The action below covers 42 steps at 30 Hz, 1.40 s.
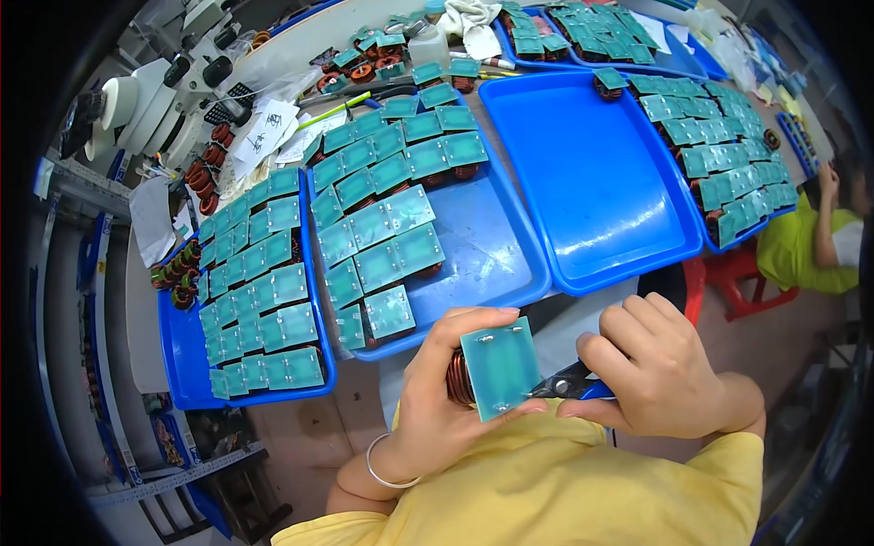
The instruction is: Trimming excess wire leads from inductor components using side cutters at a workbench.
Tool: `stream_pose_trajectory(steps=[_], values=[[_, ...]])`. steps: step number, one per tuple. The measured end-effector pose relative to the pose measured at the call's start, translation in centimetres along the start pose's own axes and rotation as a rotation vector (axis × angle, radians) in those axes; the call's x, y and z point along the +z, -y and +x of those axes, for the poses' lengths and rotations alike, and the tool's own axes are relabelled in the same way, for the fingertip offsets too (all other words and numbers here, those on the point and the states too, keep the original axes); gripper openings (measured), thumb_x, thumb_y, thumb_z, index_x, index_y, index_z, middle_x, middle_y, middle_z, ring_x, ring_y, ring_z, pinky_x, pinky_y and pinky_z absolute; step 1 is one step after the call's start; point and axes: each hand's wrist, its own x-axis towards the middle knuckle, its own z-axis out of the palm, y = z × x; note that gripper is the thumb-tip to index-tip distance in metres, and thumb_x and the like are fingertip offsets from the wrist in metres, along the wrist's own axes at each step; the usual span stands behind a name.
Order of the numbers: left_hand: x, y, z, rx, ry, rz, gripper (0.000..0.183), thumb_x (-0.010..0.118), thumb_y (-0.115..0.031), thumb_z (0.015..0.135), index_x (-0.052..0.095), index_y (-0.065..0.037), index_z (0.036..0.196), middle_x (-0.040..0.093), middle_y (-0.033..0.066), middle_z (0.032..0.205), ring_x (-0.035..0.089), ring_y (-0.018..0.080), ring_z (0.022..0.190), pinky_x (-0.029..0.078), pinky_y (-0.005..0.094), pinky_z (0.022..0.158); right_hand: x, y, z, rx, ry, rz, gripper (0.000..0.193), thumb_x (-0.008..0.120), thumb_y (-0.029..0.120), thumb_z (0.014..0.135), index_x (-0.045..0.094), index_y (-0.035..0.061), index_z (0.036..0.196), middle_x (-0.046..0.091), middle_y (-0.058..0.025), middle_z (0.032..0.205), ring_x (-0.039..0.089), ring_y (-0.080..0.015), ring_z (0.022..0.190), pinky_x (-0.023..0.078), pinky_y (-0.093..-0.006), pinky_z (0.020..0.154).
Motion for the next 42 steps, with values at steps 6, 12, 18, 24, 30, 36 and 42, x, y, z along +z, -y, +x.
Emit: stream_pose_trajectory(steps=[6, 12, 18, 24, 30, 36, 42], values=[[0.1, -0.2, 0.4, 0.093, 0.010, 0.104, 0.073, 0.084, -0.023, 0.058, 0.045, -0.002, 0.115, 0.049, 0.0087, 0.107, 0.052, 0.0149, 0.093, 0.044, 0.0253, 0.078, 0.1, -0.2, -0.3, -0.018, -0.008, -0.028, 0.048, 0.060, 0.049, 0.074, 0.047, 0.0029, 0.070, 0.037, -0.0080, 0.064, 0.039, -0.0234, 0.055, 0.031, -0.0330, 0.052], [0.2, -0.3, 0.2, -0.010, 0.073, 0.121, 0.074, 0.084, -0.025, 0.059, 0.044, -0.002, 0.117, 0.048, 0.0077, 0.109, 0.051, 0.0136, 0.093, 0.044, 0.0245, 0.079, 1.8, -0.9, -1.5, -0.013, -0.030, 0.059, 0.045, 0.062, 0.046, 0.074, 0.048, 0.0028, 0.071, 0.041, -0.0083, 0.065, 0.043, -0.0241, 0.055, 0.035, -0.0316, 0.050], [0.7, 0.0, -0.1, -0.103, 0.131, -0.024, 0.080, 0.081, -0.035, 0.061, 0.040, -0.002, 0.121, 0.044, 0.0065, 0.112, 0.050, 0.0119, 0.093, 0.043, 0.0237, 0.079, 1.2, -0.5, -1.8, 0.013, -0.051, 0.136, 0.048, 0.062, 0.049, 0.074, 0.051, 0.0019, 0.079, 0.041, -0.0091, 0.068, 0.044, -0.0253, 0.059, 0.036, -0.0333, 0.054], [0.8, -0.2, -0.2, -0.126, 0.154, -0.032, 0.084, 0.079, -0.040, 0.060, 0.038, -0.001, 0.122, 0.044, 0.0066, 0.112, 0.049, 0.0119, 0.094, 0.043, 0.0232, 0.078, 0.7, 0.0, -1.7, 0.023, -0.034, 0.116, 0.049, 0.061, 0.049, 0.074, 0.052, 0.0017, 0.079, 0.041, -0.0089, 0.069, 0.043, -0.0246, 0.059, 0.035, -0.0337, 0.055], [1.0, -0.4, -0.2, -0.084, 0.118, -0.045, 0.073, 0.081, -0.023, 0.062, 0.044, -0.004, 0.121, 0.051, 0.0136, 0.109, 0.051, 0.0278, 0.098, 0.042, 0.0334, 0.083, 0.7, 0.3, -1.7, 0.034, -0.012, 0.093, 0.048, 0.062, 0.048, 0.073, 0.052, 0.0015, 0.079, 0.041, -0.0088, 0.069, 0.043, -0.0243, 0.059, 0.035, -0.0335, 0.054], [0.9, -0.9, 0.0, -0.048, 0.135, 0.049, 0.071, 0.081, -0.019, 0.062, 0.045, -0.004, 0.120, 0.051, 0.0141, 0.109, 0.051, 0.0296, 0.098, 0.042, 0.0348, 0.083, 0.9, 0.4, -1.3, 0.016, -0.043, 0.087, 0.040, 0.067, 0.042, 0.071, 0.048, 0.0070, 0.074, 0.038, -0.0036, 0.063, 0.045, -0.0181, 0.056, 0.033, -0.0289, 0.050], [0.9, -0.7, -0.2, -0.158, 0.144, 0.083, 0.069, 0.080, -0.017, 0.062, 0.045, -0.003, 0.120, 0.051, 0.0143, 0.108, 0.051, 0.0296, 0.098, 0.042, 0.0354, 0.083, 2.2, 0.1, -2.0, 0.024, -0.031, 0.127, 0.043, 0.068, 0.041, 0.070, 0.045, 0.0041, 0.068, 0.040, -0.0070, 0.062, 0.045, -0.0224, 0.054, 0.037, -0.0319, 0.051]])
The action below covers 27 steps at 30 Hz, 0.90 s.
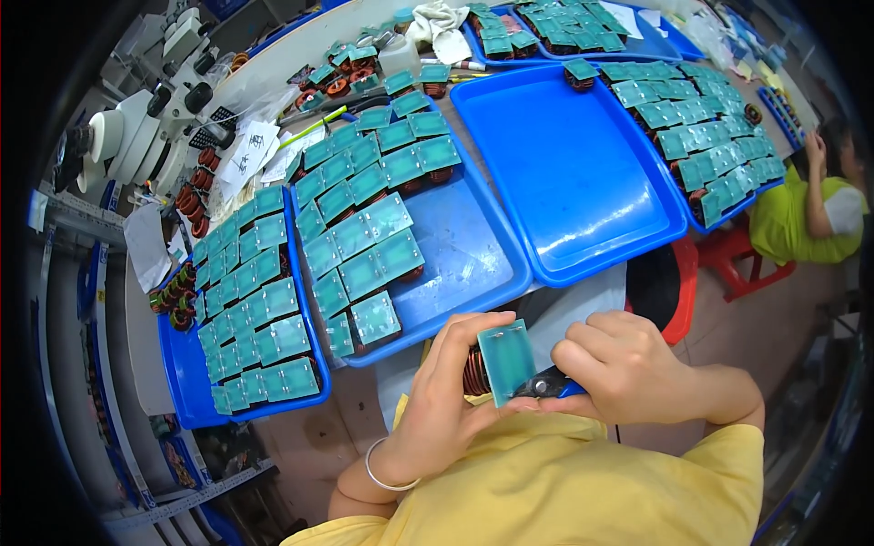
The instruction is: Trimming excess wire leads from inductor components using side cutters at a workbench.
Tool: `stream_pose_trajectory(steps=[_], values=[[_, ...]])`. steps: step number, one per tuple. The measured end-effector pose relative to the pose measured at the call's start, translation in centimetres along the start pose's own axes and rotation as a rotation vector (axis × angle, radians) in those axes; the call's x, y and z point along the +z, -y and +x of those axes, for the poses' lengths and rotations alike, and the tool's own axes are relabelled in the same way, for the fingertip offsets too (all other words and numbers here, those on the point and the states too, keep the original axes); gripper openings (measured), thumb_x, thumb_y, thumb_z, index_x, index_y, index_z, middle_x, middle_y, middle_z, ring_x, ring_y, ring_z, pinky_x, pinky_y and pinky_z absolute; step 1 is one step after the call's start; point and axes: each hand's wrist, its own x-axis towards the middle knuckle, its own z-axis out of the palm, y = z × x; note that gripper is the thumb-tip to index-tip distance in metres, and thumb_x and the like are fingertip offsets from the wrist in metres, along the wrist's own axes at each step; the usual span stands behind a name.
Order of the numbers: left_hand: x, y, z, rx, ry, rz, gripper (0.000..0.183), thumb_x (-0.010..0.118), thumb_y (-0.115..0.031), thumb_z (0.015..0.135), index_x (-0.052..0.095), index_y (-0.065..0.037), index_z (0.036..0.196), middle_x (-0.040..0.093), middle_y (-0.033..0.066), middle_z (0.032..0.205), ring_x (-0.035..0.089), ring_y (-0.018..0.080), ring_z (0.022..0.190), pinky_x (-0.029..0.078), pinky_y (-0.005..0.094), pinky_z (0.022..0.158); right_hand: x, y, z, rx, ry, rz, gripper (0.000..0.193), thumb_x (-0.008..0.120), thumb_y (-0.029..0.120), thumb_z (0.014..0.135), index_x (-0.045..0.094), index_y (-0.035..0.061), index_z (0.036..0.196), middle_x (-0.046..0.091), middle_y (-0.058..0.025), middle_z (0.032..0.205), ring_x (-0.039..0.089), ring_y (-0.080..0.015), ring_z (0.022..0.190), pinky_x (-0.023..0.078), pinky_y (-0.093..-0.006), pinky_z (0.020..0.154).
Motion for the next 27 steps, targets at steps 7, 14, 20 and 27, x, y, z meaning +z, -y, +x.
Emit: stream_pose_trajectory(steps=[7, 14, 20, 27], values=[[-0.1, 0.1, -0.5, 0.016, 0.035, -0.128, 0.068, 0.081, -0.017, 0.063, 0.046, -0.004, 0.119, 0.051, 0.0138, 0.110, 0.052, 0.0286, 0.100, 0.042, 0.0347, 0.085, -0.8, -0.7, 0.1, 0.015, -0.041, 0.085, 0.043, 0.066, 0.041, 0.072, 0.049, 0.0020, 0.076, 0.042, -0.0089, 0.067, 0.045, -0.0257, 0.058, 0.037, -0.0349, 0.055], [-0.3, 0.1, -0.6, 0.122, 0.054, -0.087, 0.066, 0.080, -0.014, 0.064, 0.045, -0.003, 0.119, 0.052, 0.0146, 0.112, 0.052, 0.0285, 0.104, 0.043, 0.0348, 0.086, -1.0, -1.1, 0.2, 0.084, -0.116, -0.091, 0.046, 0.065, 0.045, 0.072, 0.050, 0.0023, 0.078, 0.041, -0.0101, 0.070, 0.043, -0.0265, 0.062, 0.034, -0.0348, 0.056], [-0.3, -0.2, -0.6, 0.146, 0.054, -0.103, 0.066, 0.079, -0.011, 0.063, 0.045, -0.003, 0.119, 0.051, 0.0146, 0.112, 0.052, 0.0290, 0.104, 0.043, 0.0352, 0.086, -1.1, -0.9, 0.3, 0.069, -0.118, -0.121, 0.046, 0.064, 0.046, 0.072, 0.049, 0.0026, 0.075, 0.040, -0.0095, 0.069, 0.042, -0.0251, 0.060, 0.033, -0.0341, 0.054], [-0.5, -0.6, -0.1, 0.237, 0.094, -0.052, 0.068, 0.079, -0.010, 0.062, 0.044, -0.003, 0.119, 0.051, 0.0154, 0.110, 0.052, 0.0303, 0.101, 0.044, 0.0356, 0.084, -1.2, -1.0, 0.4, 0.046, -0.090, -0.136, 0.046, 0.063, 0.046, 0.073, 0.047, 0.0031, 0.072, 0.040, -0.0090, 0.066, 0.043, -0.0248, 0.058, 0.034, -0.0337, 0.053]])
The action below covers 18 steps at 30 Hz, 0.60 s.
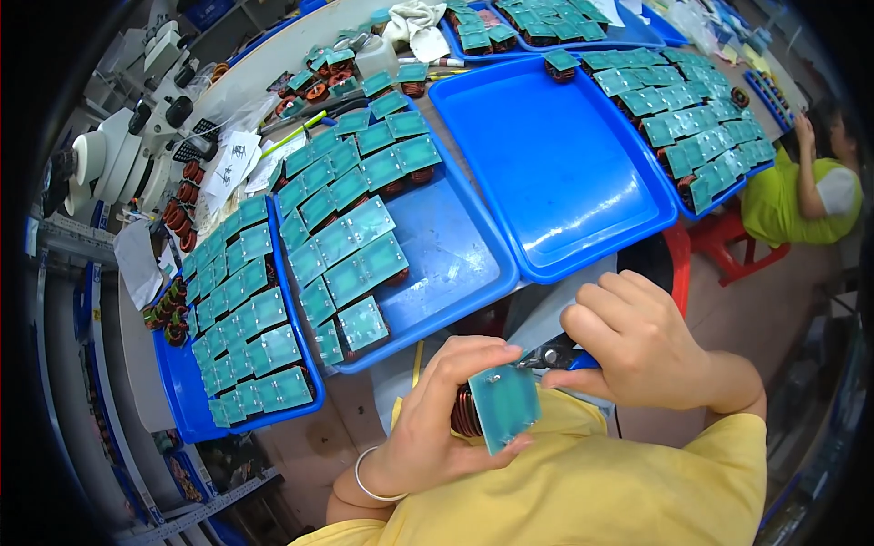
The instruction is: Trimming excess wire leads from inductor components using side cutters at a workbench.
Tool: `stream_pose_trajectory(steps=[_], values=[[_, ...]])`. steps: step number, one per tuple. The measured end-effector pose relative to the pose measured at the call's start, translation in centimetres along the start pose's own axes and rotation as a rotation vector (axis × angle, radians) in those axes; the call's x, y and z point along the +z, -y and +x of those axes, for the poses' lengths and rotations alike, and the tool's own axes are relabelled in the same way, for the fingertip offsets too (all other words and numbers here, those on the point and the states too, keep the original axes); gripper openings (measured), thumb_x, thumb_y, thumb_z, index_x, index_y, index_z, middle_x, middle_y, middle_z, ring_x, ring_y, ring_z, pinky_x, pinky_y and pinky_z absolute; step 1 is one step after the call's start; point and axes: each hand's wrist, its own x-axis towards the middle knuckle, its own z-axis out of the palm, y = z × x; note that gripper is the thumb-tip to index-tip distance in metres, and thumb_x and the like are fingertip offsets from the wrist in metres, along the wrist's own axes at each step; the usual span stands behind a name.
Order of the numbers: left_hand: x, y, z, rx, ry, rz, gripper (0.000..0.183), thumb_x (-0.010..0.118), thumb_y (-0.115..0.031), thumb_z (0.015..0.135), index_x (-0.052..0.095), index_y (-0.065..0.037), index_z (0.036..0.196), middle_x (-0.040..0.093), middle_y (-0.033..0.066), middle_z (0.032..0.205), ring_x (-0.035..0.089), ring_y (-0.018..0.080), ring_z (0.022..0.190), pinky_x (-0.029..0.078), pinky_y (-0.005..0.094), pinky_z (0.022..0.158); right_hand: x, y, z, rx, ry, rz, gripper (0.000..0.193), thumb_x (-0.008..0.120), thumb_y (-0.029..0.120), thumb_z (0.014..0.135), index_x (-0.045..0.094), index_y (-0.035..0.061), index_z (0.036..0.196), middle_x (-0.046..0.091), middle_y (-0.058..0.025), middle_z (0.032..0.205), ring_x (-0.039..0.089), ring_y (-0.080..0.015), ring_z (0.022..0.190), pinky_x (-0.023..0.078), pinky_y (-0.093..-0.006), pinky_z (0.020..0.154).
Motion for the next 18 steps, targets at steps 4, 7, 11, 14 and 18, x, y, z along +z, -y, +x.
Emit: stream_pose_trajectory(steps=[4, 7, 11, 14, 18], values=[[0.0, 0.1, 0.2, -0.062, 0.032, 0.006, 0.066, 0.079, -0.011, 0.064, 0.044, -0.001, 0.119, 0.051, 0.0161, 0.109, 0.052, 0.0298, 0.100, 0.044, 0.0338, 0.083, 1.3, -0.5, -0.9, 0.046, 0.023, 0.087, 0.046, 0.063, 0.046, 0.074, 0.048, 0.0032, 0.073, 0.042, -0.0093, 0.065, 0.044, -0.0254, 0.057, 0.036, -0.0343, 0.052], [0.3, 0.1, 0.5, -0.086, 0.064, 0.027, 0.064, 0.078, -0.010, 0.065, 0.044, -0.001, 0.118, 0.052, 0.0164, 0.108, 0.052, 0.0296, 0.100, 0.044, 0.0333, 0.083, 2.0, -1.3, -1.6, 0.071, 0.037, 0.231, 0.047, 0.063, 0.048, 0.073, 0.049, 0.0031, 0.076, 0.042, -0.0096, 0.066, 0.045, -0.0258, 0.058, 0.036, -0.0345, 0.053], [0.6, 0.2, 0.9, -0.042, 0.074, 0.036, 0.064, 0.078, -0.009, 0.065, 0.044, -0.001, 0.119, 0.052, 0.0164, 0.108, 0.052, 0.0297, 0.100, 0.044, 0.0338, 0.082, 1.4, -0.8, -1.1, 0.030, -0.064, 0.187, 0.049, 0.063, 0.049, 0.073, 0.050, 0.0030, 0.078, 0.042, -0.0092, 0.068, 0.044, -0.0255, 0.058, 0.035, -0.0342, 0.053], [0.6, 0.2, 0.9, -0.013, 0.084, 0.046, 0.064, 0.077, -0.008, 0.065, 0.044, -0.001, 0.119, 0.051, 0.0164, 0.109, 0.052, 0.0298, 0.100, 0.044, 0.0341, 0.083, 1.3, -0.5, -0.8, 0.031, -0.093, 0.143, 0.050, 0.063, 0.051, 0.073, 0.050, 0.0030, 0.079, 0.041, -0.0087, 0.068, 0.043, -0.0254, 0.058, 0.034, -0.0340, 0.054], [0.7, 0.2, 0.9, -0.029, 0.087, 0.032, 0.065, 0.078, -0.008, 0.065, 0.044, -0.001, 0.119, 0.050, 0.0164, 0.111, 0.052, 0.0298, 0.100, 0.044, 0.0340, 0.083, 0.9, -0.3, -0.8, 0.032, -0.059, 0.108, 0.049, 0.063, 0.050, 0.074, 0.051, 0.0033, 0.079, 0.040, -0.0085, 0.068, 0.043, -0.0252, 0.058, 0.034, -0.0340, 0.054]])
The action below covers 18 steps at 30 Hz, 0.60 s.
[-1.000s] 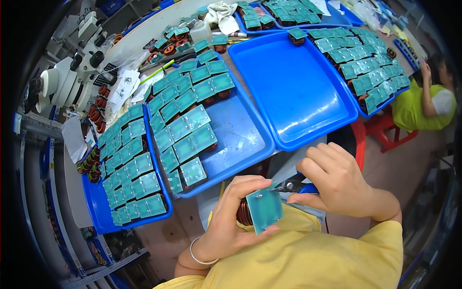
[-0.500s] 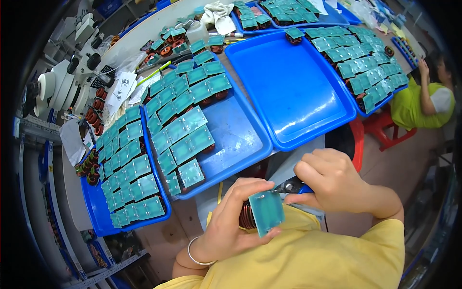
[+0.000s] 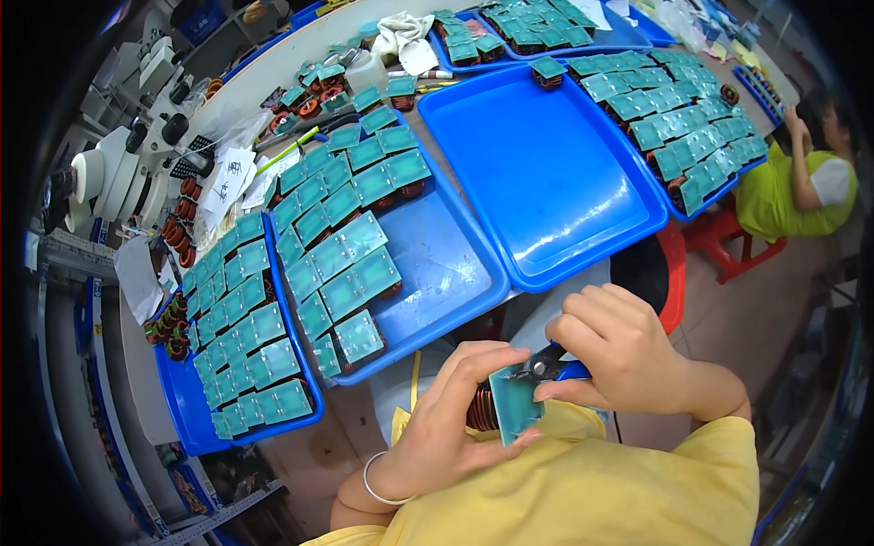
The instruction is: Trimming excess wire leads from inductor components using side cutters at a workbench.
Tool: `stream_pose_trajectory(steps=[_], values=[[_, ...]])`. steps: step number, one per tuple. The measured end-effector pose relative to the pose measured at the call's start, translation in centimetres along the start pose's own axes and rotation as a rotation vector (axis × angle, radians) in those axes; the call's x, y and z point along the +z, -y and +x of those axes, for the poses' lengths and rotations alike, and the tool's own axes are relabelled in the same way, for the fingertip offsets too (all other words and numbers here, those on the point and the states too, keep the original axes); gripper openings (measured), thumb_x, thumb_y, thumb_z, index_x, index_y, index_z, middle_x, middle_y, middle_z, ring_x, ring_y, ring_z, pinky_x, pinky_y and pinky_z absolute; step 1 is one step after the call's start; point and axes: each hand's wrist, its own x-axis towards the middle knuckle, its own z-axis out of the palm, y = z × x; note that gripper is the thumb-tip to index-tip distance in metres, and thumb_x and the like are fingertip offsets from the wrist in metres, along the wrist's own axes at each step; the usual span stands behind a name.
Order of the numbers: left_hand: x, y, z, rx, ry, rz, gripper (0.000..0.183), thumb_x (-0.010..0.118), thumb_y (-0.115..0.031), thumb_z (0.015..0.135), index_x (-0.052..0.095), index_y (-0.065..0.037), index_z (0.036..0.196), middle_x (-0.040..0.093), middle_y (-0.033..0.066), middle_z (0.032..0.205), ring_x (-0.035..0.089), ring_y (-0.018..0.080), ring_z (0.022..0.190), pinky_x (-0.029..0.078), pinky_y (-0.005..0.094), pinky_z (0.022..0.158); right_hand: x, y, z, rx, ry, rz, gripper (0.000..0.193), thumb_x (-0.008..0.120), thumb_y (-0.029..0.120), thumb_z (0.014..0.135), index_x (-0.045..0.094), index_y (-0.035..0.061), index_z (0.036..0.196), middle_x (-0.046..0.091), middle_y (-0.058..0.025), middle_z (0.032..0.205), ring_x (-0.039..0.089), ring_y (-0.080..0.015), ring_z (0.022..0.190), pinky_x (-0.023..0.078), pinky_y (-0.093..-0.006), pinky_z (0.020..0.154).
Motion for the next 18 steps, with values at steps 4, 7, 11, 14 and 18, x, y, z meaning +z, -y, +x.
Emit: stream_pose_trajectory(steps=[4, 7, 11, 14, 18], values=[[0.06, 0.16, -0.12, 0.003, -0.007, -0.016, 0.065, 0.078, -0.008, 0.065, 0.044, -0.001, 0.119, 0.050, 0.0162, 0.111, 0.052, 0.0297, 0.100, 0.044, 0.0340, 0.083, -0.75, 0.35, 0.17, 0.043, 0.064, -0.010, 0.041, 0.068, 0.040, 0.071, 0.052, 0.0054, 0.084, 0.047, -0.0066, 0.074, 0.048, -0.0219, 0.067, 0.038, -0.0317, 0.059], [0.02, 0.14, -0.16, 0.001, -0.005, -0.016, 0.065, 0.078, -0.008, 0.065, 0.044, -0.001, 0.120, 0.050, 0.0161, 0.111, 0.052, 0.0295, 0.100, 0.044, 0.0339, 0.083, -0.61, 0.32, 0.12, 0.040, 0.065, 0.010, 0.040, 0.068, 0.040, 0.072, 0.052, 0.0056, 0.084, 0.047, -0.0065, 0.074, 0.048, -0.0220, 0.067, 0.038, -0.0316, 0.059], [-0.02, 0.10, -0.31, 0.005, -0.005, -0.013, 0.065, 0.078, -0.008, 0.065, 0.044, -0.002, 0.120, 0.050, 0.0161, 0.111, 0.051, 0.0294, 0.101, 0.044, 0.0336, 0.082, -0.54, 0.46, 0.06, 0.043, 0.077, 0.027, 0.040, 0.068, 0.040, 0.072, 0.051, 0.0058, 0.084, 0.047, -0.0063, 0.074, 0.049, -0.0220, 0.067, 0.038, -0.0316, 0.060], [-0.08, 0.07, -0.35, 0.001, -0.003, -0.009, 0.065, 0.078, -0.008, 0.064, 0.044, -0.002, 0.119, 0.049, 0.0162, 0.111, 0.051, 0.0292, 0.100, 0.044, 0.0335, 0.082, -0.53, 0.57, 0.11, 0.050, 0.083, 0.029, 0.040, 0.068, 0.040, 0.072, 0.051, 0.0060, 0.084, 0.046, -0.0064, 0.073, 0.049, -0.0218, 0.067, 0.038, -0.0315, 0.059], [-0.15, 0.03, -0.16, 0.012, 0.005, 0.018, 0.064, 0.078, -0.009, 0.065, 0.045, -0.002, 0.119, 0.049, 0.0164, 0.111, 0.052, 0.0291, 0.100, 0.045, 0.0334, 0.082, -0.28, 0.51, 0.08, 0.037, 0.056, 0.004, 0.042, 0.066, 0.043, 0.072, 0.051, 0.0048, 0.079, 0.044, -0.0075, 0.070, 0.047, -0.0237, 0.063, 0.038, -0.0329, 0.058]])
